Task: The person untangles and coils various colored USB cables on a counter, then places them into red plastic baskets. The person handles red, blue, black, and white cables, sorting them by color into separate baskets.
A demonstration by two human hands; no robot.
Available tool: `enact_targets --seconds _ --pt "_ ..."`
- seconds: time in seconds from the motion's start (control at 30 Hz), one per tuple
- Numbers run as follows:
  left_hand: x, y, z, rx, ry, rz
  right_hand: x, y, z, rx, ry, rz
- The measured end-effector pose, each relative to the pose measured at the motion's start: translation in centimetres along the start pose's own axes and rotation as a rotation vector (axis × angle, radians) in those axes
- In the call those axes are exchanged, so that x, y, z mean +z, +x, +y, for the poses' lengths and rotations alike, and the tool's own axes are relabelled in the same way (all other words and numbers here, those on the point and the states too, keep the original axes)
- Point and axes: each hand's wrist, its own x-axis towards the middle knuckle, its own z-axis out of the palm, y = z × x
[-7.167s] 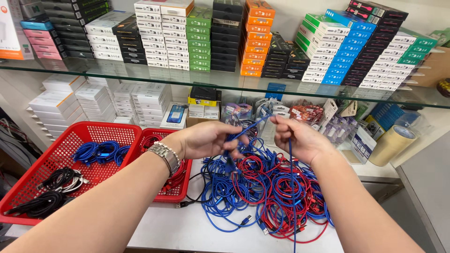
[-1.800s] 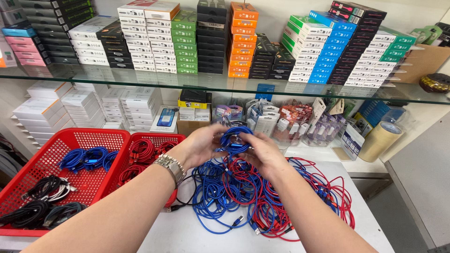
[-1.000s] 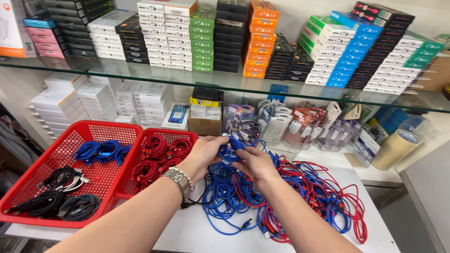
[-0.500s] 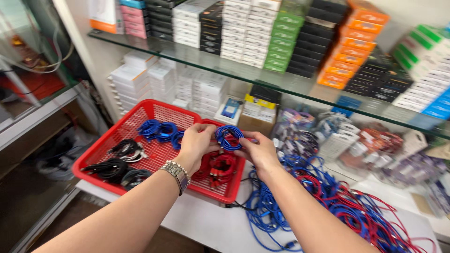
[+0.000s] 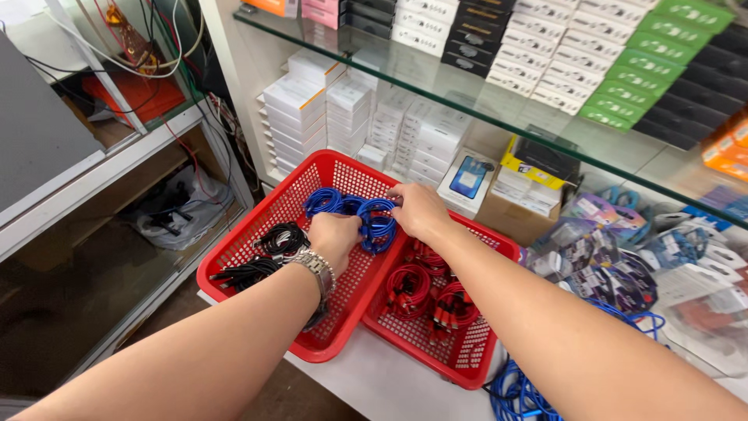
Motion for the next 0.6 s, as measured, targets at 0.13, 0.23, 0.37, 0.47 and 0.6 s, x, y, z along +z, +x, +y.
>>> enact_targets --seconds 0.13,0.23,0.37,0.47,0.6 --pt "1.0 2.3 -2.2 -0.099 0.009 -0.066 0.7 -0.1 -1.3 -0.015 -0.317 -0.07" --pt "1.1 3.1 -2.9 -0.12 0.034 -0.248 1.3 0.0 -2.3 0.027 -0.486 -0.201" --pt "1.4 2.8 -2.3 -0.076 0.343 -0.139 2.0 -0.5 -2.3 0.02 -0.464 -0.194" --pt "2.3 1.6 -1.7 0.072 0.482 0.047 1.9 -1.6 -1.7 -0.028 -0.243 0.026" --pt "4.8 0.0 -0.2 0.441 0.524 0.1 -0.8 -2.9 -0.2 0.093 -0.023 0.124"
